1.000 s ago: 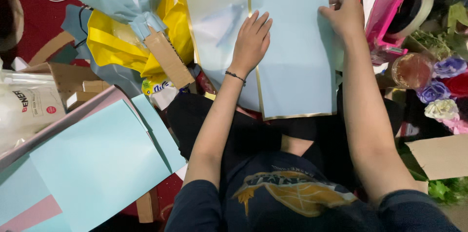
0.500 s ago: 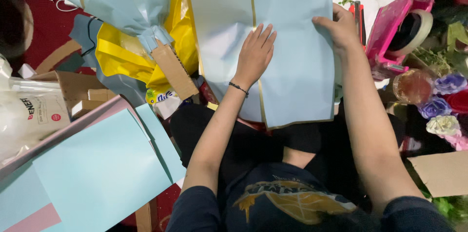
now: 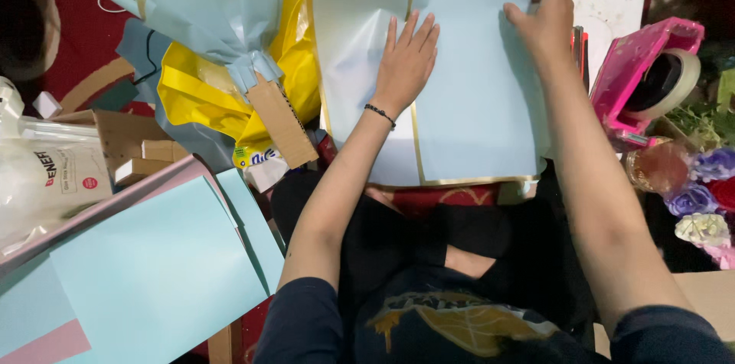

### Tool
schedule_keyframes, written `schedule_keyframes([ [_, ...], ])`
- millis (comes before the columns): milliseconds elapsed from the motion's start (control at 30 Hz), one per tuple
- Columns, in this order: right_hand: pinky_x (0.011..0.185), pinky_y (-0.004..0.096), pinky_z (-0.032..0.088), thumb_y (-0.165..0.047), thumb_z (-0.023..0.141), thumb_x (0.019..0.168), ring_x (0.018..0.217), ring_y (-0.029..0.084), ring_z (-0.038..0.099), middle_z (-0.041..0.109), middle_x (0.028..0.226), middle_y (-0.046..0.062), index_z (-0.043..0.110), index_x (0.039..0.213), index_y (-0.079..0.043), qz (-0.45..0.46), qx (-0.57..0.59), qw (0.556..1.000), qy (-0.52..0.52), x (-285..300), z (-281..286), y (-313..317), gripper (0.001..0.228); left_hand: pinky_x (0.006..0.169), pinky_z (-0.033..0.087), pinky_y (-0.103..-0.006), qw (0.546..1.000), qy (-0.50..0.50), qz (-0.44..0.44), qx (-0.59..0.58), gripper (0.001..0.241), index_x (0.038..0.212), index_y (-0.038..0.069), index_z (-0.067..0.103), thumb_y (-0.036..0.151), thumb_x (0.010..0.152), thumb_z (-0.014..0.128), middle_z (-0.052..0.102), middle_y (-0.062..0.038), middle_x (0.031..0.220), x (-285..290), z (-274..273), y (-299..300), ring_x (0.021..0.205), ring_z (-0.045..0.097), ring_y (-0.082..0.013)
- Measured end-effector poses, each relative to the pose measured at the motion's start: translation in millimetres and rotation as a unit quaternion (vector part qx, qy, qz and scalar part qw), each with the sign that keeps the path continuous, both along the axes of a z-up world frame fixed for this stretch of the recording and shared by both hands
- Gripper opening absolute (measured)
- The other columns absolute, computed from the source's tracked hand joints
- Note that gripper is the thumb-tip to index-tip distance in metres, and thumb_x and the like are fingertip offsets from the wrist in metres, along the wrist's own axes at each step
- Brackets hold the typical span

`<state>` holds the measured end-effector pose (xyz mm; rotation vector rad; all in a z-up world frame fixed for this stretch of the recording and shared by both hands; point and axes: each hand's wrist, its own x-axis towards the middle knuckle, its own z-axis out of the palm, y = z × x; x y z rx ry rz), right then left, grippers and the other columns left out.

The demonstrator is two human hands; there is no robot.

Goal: The person prepares floral wrapping paper, arranges a pre-assembled bouquet onto the paper, and folds the paper around the base of the bouquet.

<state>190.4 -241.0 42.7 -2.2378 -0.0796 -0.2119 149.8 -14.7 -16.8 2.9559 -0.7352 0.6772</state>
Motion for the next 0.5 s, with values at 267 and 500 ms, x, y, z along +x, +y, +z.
schedule_keyframes([
  [267, 0.1, 0.069, 0.02, -0.022, 0.062, 0.094, 0.132, 0.046, 0.026, 0.032, 0.145, 0.023, 0.042, 0.138, 0.002, 0.079, -0.301, 0.944, -0.109, -106.7, -19.8, 21.1, 0.054, 0.109, 0.024, -0.0505, 1.0, -0.013, -0.007, -0.006, 0.033, 0.126, 0.012, 0.054, 0.023, 0.095, 0.055, 0.047, -0.004, 0.135, -1.3, 0.5, 0.4, 0.129, 0.037, -0.0257],
  [500, 0.107, 0.06, 0.005, -0.042, 0.039, 0.098, 0.136, 0.042, 0.018, 0.024, 0.148, 0.025, 0.03, 0.143, 0.001, 0.121, -0.295, 0.948, 0.015, -117.4, -17.5, 25.6, 0.063, 0.108, 0.02, -0.0511, 0.999, 0.018, -0.028, 0.014, 0.035, 0.13, 0.01, 0.052, 0.025, 0.098, 0.052, 0.046, -0.006, 0.136, -1.8, -1.5, 3.4, 0.129, 0.035, -0.0255],
])
